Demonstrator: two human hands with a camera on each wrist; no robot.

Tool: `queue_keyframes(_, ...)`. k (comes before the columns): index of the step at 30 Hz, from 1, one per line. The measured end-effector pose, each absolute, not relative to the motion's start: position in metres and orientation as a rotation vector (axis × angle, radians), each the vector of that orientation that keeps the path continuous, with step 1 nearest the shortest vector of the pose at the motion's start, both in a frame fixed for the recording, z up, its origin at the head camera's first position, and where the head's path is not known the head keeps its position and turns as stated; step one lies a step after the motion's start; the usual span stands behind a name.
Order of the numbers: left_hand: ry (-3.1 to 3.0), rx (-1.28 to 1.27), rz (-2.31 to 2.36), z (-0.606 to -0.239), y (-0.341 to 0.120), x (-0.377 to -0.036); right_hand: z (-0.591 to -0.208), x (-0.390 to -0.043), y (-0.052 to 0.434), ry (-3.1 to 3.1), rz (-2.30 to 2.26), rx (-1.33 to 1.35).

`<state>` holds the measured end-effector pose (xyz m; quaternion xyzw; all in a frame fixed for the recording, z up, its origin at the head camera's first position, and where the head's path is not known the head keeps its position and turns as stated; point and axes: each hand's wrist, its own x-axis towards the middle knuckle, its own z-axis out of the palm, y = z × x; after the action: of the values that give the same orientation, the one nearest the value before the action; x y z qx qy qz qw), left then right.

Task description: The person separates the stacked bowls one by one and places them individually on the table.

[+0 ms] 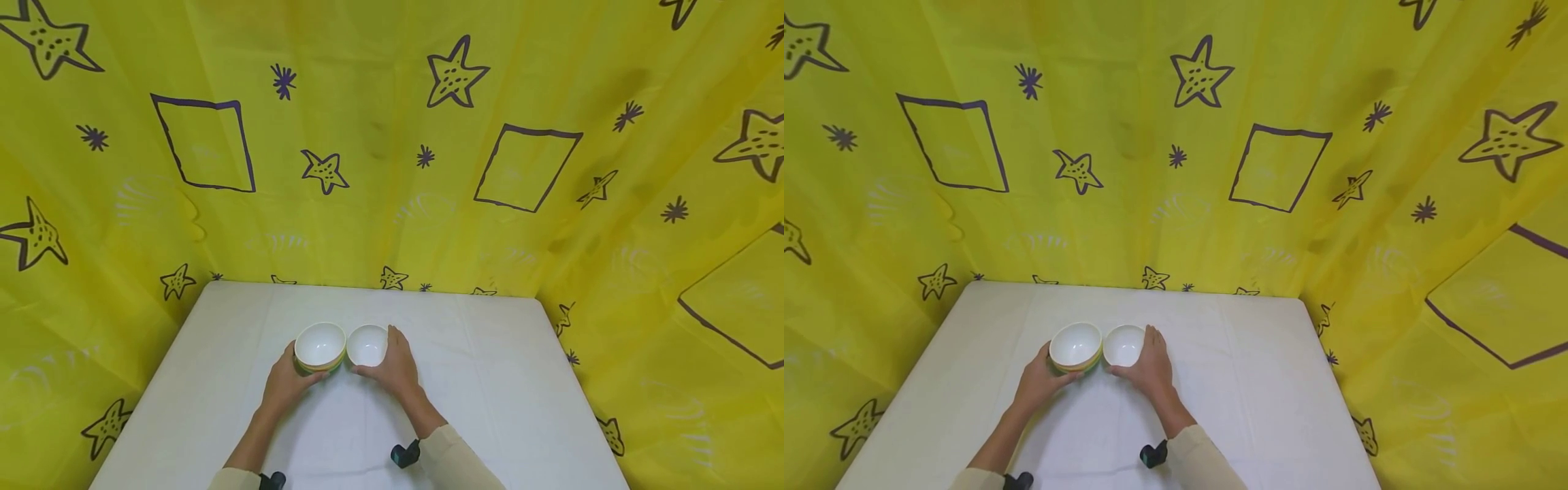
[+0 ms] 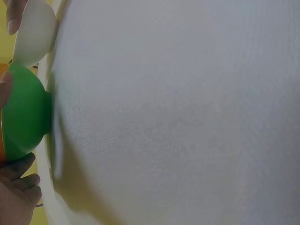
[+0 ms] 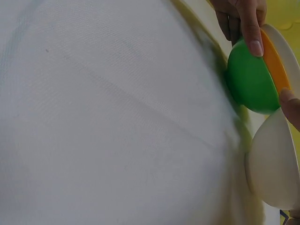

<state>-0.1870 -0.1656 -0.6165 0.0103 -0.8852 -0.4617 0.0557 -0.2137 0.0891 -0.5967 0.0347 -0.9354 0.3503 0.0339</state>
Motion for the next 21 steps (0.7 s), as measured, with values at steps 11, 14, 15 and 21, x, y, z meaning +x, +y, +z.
queue_keyframes(11, -2.692, 0.026, -1.393, -0.616, -0.166, -0.187, -0.578, -0.224, 0.079, -2.896, 0.979, 0.204)
queue_keyframes(14, -2.687, 0.019, -1.396, -0.616, -0.167, -0.187, -0.572, -0.227, 0.075, -2.904, 0.955, 0.25)
queue_keyframes(15, -2.685, 0.018, -1.398, -0.616, -0.167, -0.187, -0.57, -0.229, 0.073, -2.908, 0.949, 0.261)
queue_keyframes(21, -2.693, 0.009, -1.392, -0.615, -0.167, -0.187, -0.562, -0.234, 0.058, -2.931, 0.96, 0.306)
